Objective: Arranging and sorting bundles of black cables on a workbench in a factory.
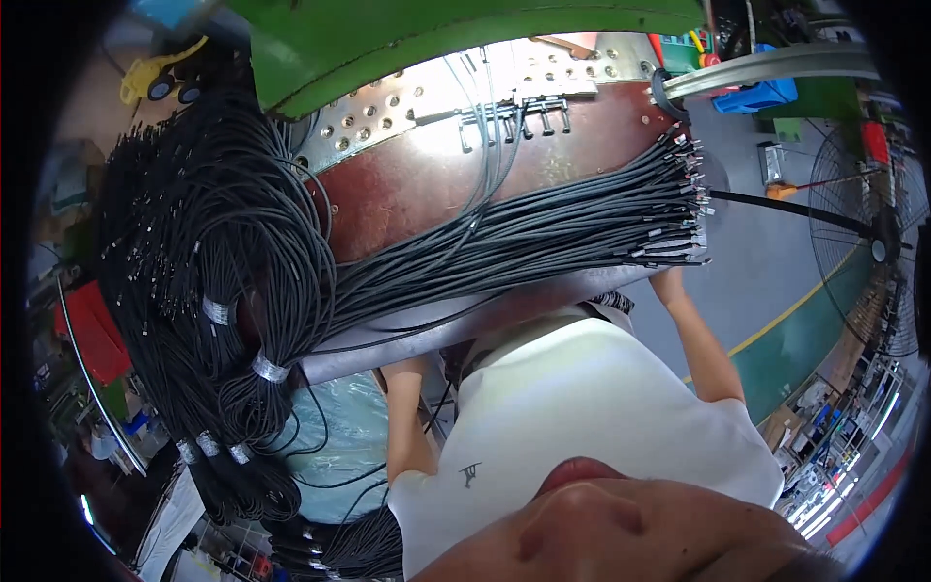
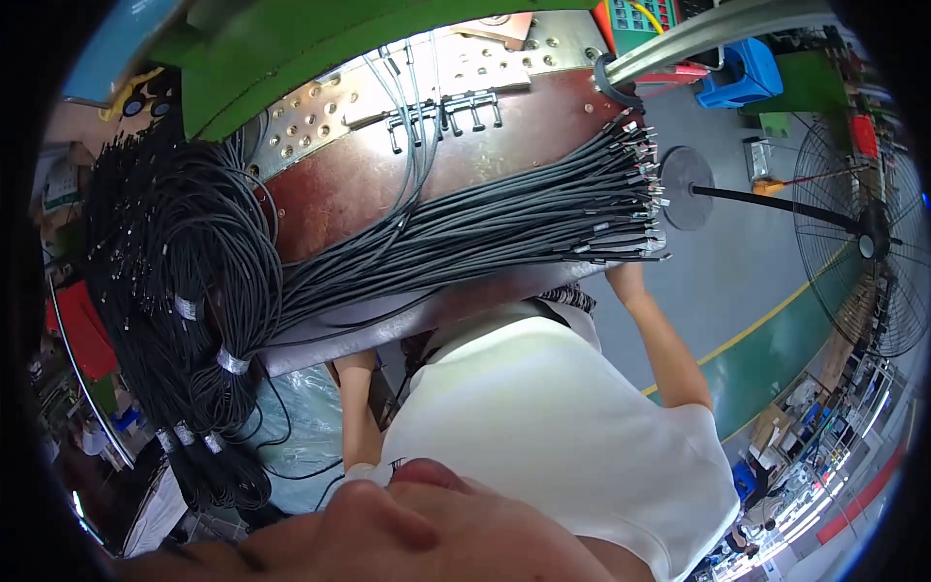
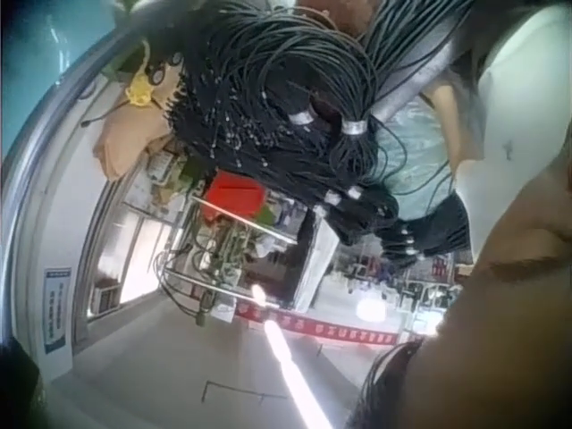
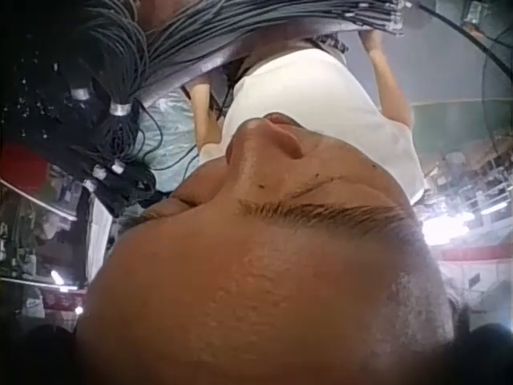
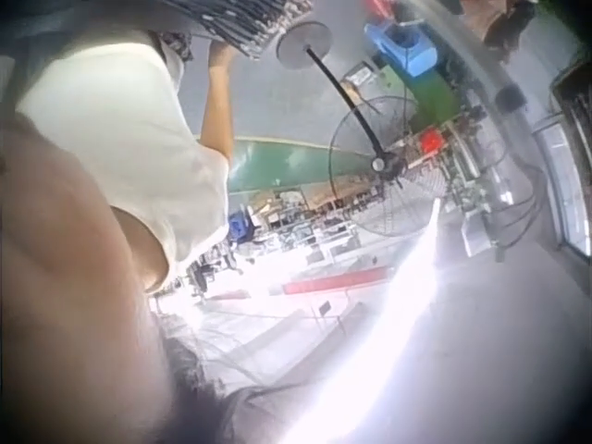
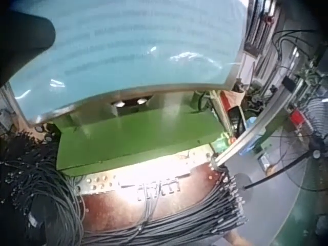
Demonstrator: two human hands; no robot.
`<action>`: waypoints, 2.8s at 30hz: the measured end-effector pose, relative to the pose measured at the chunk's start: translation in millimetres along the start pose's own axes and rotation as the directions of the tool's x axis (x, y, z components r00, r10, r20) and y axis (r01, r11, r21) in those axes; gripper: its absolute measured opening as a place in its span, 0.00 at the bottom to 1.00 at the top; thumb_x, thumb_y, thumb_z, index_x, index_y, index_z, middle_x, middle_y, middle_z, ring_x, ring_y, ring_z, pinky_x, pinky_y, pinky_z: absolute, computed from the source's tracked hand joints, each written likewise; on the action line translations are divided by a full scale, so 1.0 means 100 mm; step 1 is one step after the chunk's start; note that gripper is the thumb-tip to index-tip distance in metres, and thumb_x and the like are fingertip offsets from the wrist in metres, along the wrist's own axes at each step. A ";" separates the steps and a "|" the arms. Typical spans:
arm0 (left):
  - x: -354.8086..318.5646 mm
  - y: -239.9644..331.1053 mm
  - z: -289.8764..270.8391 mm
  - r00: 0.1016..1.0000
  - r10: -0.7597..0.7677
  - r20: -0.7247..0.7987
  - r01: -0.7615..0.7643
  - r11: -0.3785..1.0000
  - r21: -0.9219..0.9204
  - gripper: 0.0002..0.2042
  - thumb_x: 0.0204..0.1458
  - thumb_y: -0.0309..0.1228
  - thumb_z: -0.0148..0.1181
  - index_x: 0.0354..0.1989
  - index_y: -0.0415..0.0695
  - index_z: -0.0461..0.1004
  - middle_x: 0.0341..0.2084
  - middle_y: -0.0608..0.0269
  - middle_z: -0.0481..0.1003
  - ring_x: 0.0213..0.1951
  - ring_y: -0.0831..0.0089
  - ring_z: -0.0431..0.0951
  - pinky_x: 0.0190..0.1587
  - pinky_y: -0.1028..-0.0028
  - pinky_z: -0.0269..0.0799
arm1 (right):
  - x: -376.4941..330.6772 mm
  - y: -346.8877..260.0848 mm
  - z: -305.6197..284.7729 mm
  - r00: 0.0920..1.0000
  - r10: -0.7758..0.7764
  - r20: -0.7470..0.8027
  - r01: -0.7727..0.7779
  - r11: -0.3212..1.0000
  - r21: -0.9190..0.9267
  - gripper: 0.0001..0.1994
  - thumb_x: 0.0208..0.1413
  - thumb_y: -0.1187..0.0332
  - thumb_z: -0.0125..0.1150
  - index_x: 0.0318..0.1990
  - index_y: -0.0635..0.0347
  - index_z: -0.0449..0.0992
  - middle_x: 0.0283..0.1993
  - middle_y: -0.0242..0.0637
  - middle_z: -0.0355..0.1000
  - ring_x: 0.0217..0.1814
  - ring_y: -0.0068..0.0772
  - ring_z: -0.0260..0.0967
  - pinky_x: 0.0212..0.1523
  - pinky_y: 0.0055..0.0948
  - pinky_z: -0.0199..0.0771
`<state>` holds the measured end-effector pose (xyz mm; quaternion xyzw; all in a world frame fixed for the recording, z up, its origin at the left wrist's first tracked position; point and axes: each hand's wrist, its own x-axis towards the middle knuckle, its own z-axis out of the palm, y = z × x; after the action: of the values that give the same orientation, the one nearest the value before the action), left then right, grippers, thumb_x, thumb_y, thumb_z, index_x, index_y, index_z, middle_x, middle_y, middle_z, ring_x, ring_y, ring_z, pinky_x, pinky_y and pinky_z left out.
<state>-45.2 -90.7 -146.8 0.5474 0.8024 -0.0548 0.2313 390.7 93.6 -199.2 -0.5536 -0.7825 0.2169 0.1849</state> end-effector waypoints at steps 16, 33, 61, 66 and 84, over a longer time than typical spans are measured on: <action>0.32 1.50 -1.64 0.559 0.782 -0.274 -0.719 0.295 -0.629 0.28 0.54 0.42 0.53 0.60 0.38 0.59 0.60 0.48 0.60 0.62 0.54 0.59 0.61 0.62 0.56 | 1.68 -1.99 -1.14 0.847 -0.485 0.217 0.353 0.819 0.451 0.10 0.56 0.65 0.56 0.38 0.64 0.74 0.40 0.40 0.74 0.41 0.36 0.73 0.40 0.32 0.72; 0.49 -0.01 -1.81 0.740 0.521 -0.426 -0.496 0.850 0.178 0.17 0.43 0.23 0.61 0.45 0.38 0.73 0.41 0.54 0.76 0.40 0.59 0.76 0.44 0.66 0.72 | 1.82 -1.48 -1.93 0.837 -0.510 -0.198 0.307 0.737 -0.602 0.06 0.46 0.71 0.62 0.34 0.56 0.77 0.32 0.32 0.71 0.36 0.36 0.69 0.34 0.33 0.71; 0.49 2.60 -1.54 0.726 0.652 0.216 0.358 -0.090 -0.930 0.13 0.62 0.36 0.45 0.41 0.37 0.69 0.18 0.69 0.63 0.18 0.85 0.59 0.18 0.84 0.53 | 2.42 -1.59 -0.89 0.620 -0.593 0.514 0.500 0.803 0.324 0.12 0.53 0.62 0.57 0.39 0.61 0.75 0.38 0.43 0.73 0.40 0.41 0.69 0.43 0.35 0.67; 0.42 2.35 -1.41 0.920 0.372 0.127 0.249 -0.302 -0.920 0.14 0.63 0.37 0.44 0.43 0.39 0.70 0.18 0.72 0.63 0.18 0.87 0.57 0.18 0.85 0.50 | 1.98 -1.61 -1.04 0.682 -0.711 -0.170 0.725 0.688 0.026 0.11 0.49 0.69 0.61 0.40 0.60 0.74 0.38 0.36 0.70 0.38 0.40 0.68 0.40 0.34 0.70; 0.44 1.89 -1.40 0.978 0.200 0.062 0.163 -0.542 -0.824 0.13 0.63 0.41 0.41 0.42 0.45 0.67 0.12 0.73 0.55 0.13 0.86 0.51 0.15 0.84 0.45 | 1.78 -2.23 -0.45 0.824 -0.550 0.138 0.505 0.822 0.262 0.07 0.43 0.79 0.59 0.29 0.60 0.67 0.37 0.35 0.72 0.35 0.41 0.70 0.33 0.32 0.71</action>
<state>68.8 69.3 -11.0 0.0629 0.3883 0.6270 0.6725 182.9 202.9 -31.6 -0.2652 -0.8924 0.2960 0.2138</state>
